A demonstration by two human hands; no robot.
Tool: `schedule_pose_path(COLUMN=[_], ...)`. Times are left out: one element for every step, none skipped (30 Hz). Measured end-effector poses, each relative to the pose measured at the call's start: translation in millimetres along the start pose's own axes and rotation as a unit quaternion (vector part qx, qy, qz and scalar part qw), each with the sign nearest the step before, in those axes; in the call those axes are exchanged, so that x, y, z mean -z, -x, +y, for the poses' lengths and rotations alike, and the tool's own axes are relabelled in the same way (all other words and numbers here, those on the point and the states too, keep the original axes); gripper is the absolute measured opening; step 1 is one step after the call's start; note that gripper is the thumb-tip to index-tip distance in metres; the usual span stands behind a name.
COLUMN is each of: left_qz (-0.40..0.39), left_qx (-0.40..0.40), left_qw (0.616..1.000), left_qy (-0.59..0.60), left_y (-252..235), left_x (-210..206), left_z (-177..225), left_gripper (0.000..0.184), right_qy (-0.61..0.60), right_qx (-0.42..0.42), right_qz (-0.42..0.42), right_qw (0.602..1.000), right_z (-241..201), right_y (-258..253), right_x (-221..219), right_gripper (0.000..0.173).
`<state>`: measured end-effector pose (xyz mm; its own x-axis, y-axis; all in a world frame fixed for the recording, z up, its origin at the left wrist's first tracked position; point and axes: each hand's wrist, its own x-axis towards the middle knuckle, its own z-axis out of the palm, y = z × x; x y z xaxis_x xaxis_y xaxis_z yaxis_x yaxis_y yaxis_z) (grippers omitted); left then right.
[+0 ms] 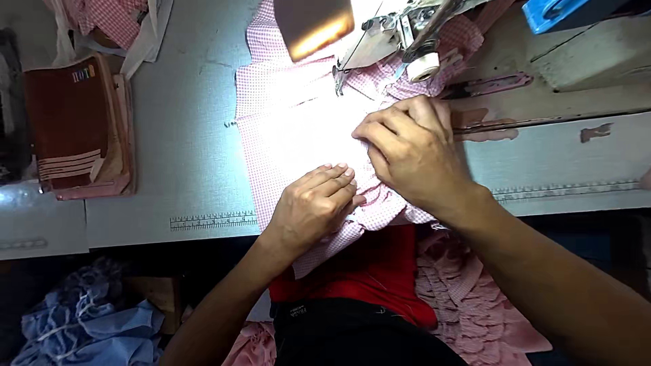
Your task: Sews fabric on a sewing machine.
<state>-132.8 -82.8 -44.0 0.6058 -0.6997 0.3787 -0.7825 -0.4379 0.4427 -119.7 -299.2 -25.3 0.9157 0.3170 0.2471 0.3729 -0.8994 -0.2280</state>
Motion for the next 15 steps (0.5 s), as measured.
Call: schedule_pose_path(left_qz=[0.000, 0.001, 0.001, 0.001, -0.001, -0.003, -0.003, -0.003, -0.005, -0.008, -0.010, -0.011, -0.010, -0.010, -0.011], left_qx=[0.000, -0.001, -0.002, -0.004, -0.005, -0.006, -0.008, -0.011, -0.014, -0.016, -0.018, -0.019, -0.022, -0.024, -0.026], left_qw=[1.000, 1.000, 1.000, 1.000, 1.000, 1.000, 1.000, 1.000, 1.000, 1.000, 1.000, 1.000, 1.000, 1.000, 1.000], left_qy=[0.000, 0.000, 0.000, -0.001, -0.003, -0.004, -0.005, -0.007, -0.008, -0.008, -0.005, 0.002, 0.008, 0.010, 0.011], left_y=[0, -1, -1, -2, -2, -3, -4, -4, -4, -5, -5, -5, -6, -6, -7], left_x=[0, 0, 0, 0, 1, 1, 1, 1, 1, 1, 2, 3, 4, 4, 4], left_z=[-1, -2, -3, -4, -4, -5, -5, -6, -6, -7, -7, -8, -10, -11, -14], left_gripper=[0.025, 0.025, 0.025, 0.024, 0.024, 0.024, 0.024, 0.024, 0.023, 0.023, 0.022, 0.021, 0.022, 0.022, 0.023], right_qy=[0.008, 0.018, 0.023, 0.024, 0.022, 0.015, 0.006, 0.002, 0.003, 0.004, 0.006, 0.008, 0.014, 0.024, 0.035], right_qx=[-0.005, -0.018, -0.030, -0.034, -0.030, -0.017, 0.000, 0.010, 0.010, 0.006, -0.001, -0.006, -0.009, -0.012, -0.015], right_qz=[0.001, -0.002, -0.011, -0.019, -0.025, -0.028, -0.026, -0.028, -0.029, -0.025, -0.020, -0.014, -0.010, -0.006, -0.003], right_qw=[1.000, 1.000, 0.999, 0.999, 0.999, 0.999, 1.000, 1.000, 1.000, 1.000, 1.000, 1.000, 1.000, 1.000, 0.999], right_z=[0, 0, -1, -2, -2, -3, -3, -2, -1, 0, 2, 3, 5, 7, 8], right_y=[0, 0, 0, 0, 0, 0, 0, 1, 2, 3, 2, 1, -1, -3, -6], right_x=[0, 0, 1, 3, 4, 6, 7, 6, 6, 5, 4, 3, 2, 0, -1], right_gripper=[0.027, 0.031, 0.037, 0.041, 0.040, 0.037, 0.034, 0.032, 0.031, 0.031, 0.031, 0.031, 0.031, 0.032, 0.032])
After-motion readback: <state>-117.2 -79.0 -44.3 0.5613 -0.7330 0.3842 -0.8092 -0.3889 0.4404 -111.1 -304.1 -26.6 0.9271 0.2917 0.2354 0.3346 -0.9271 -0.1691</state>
